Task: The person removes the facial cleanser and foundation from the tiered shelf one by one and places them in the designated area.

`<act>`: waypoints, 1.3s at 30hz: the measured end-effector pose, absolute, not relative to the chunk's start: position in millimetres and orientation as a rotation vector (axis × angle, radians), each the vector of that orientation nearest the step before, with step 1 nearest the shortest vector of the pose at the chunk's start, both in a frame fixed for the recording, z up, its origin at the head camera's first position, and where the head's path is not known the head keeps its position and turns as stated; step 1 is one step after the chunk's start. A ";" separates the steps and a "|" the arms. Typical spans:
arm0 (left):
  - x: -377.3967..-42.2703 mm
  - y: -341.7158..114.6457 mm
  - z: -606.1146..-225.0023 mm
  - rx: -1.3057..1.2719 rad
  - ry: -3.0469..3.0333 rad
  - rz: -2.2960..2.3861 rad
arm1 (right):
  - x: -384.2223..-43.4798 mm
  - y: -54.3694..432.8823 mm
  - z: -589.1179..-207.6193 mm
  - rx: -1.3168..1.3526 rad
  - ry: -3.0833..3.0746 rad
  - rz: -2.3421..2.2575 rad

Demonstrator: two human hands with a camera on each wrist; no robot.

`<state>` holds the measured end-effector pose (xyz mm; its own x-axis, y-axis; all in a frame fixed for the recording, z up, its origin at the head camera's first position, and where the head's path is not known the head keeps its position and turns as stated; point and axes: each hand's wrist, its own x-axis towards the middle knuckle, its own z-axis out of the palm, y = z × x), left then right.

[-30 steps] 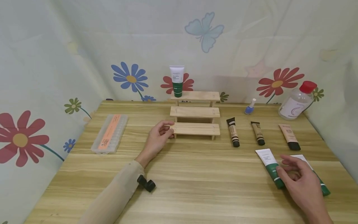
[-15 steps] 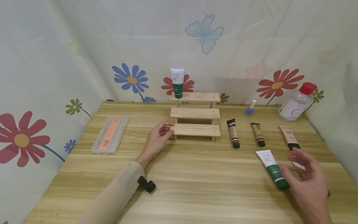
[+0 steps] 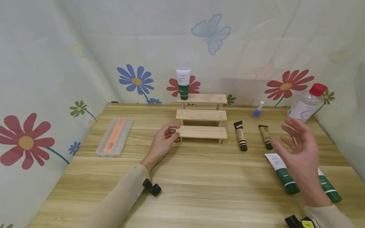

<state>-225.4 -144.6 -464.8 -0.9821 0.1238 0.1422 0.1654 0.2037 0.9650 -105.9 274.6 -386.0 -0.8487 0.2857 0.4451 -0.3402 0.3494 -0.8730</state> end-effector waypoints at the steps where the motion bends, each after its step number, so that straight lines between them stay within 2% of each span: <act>1: -225.4 -144.3 -464.7 -0.289 -2.409 -1.942 | -111.6 268.9 -382.4 0.087 -2.086 1.535; 12: -226.2 -142.0 -466.6 -0.301 -2.419 -1.934 | -184.8 211.4 -361.8 0.447 -1.907 1.795; 25: -226.8 -145.0 -471.0 -0.297 -2.405 -1.948 | -251.0 158.8 -352.3 0.476 -1.927 1.835; 39: -226.8 -145.4 -469.4 -0.310 -2.406 -1.920 | -287.2 103.8 -347.0 0.506 -1.916 1.896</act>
<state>-226.8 -145.4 -469.4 -0.9787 0.1260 0.1618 0.1857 0.2100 0.9599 -287.2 103.8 -347.0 -0.8562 0.0209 0.5162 -0.5160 0.0167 -0.8564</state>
